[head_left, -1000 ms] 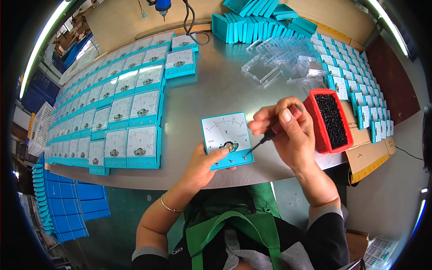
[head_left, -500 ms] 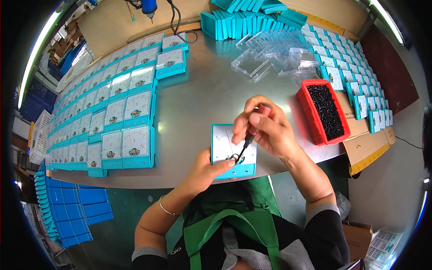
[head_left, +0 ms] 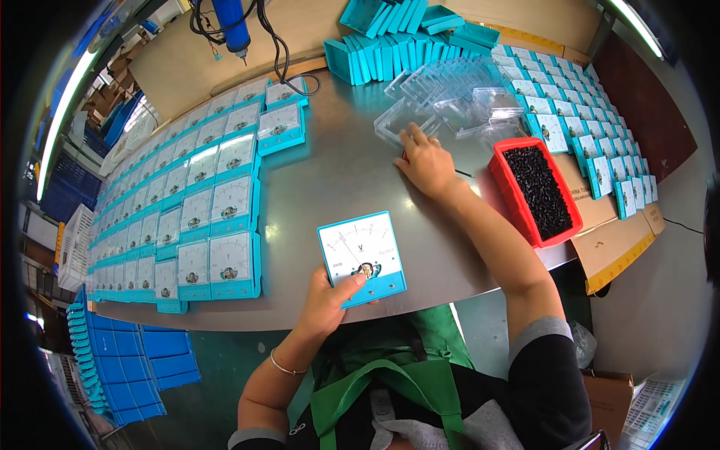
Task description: The person assembles small teal-colored electrical devices at a workstation. They use a screwdriver to tighten screws on the front panel, place a clear plastic cover over the dial, and then close the device with a matching teal back cover. The completed units are placed in a stack on the table.
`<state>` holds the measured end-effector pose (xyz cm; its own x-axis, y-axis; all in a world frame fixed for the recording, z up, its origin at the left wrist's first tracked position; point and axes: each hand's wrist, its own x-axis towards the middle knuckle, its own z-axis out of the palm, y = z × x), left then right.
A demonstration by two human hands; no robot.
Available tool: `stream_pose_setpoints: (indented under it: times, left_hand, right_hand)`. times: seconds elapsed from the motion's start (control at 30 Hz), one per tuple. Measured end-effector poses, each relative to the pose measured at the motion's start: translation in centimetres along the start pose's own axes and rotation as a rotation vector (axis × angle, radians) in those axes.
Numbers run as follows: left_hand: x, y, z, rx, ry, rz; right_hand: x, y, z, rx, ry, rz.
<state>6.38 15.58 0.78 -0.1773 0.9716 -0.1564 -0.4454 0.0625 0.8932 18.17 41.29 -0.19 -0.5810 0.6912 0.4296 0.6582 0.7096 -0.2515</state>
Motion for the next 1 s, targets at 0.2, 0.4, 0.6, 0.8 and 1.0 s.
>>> stream_pose_setpoints:
  times: [0.2, 0.4, 0.6, 0.8, 1.0]
  left_hand:
    - [-1.1, 1.2, -3.0, -0.053, 0.072, 0.088]
    - [-0.7, 1.8, -4.1, -0.107, 0.107, 0.132]
    - [-1.1, 1.3, -4.4, -0.129, 0.135, 0.119]
    - [-1.2, 1.3, -4.5, -0.112, 0.119, 0.104]
    - [-0.1, 1.3, -3.1, -0.147, 0.158, 0.137]
  right_hand:
    - [-5.2, -0.8, -3.7, 0.293, -0.231, -0.419]
    - [-5.3, -1.0, -5.4, 0.316, -0.284, -0.297]
    - [-6.3, -3.4, -6.8, 0.307, -0.469, -0.364]
    - [-7.3, -3.6, -7.2, 0.196, -0.457, -0.294]
    - [-4.1, -4.1, -3.6, -0.034, -0.224, 0.047]
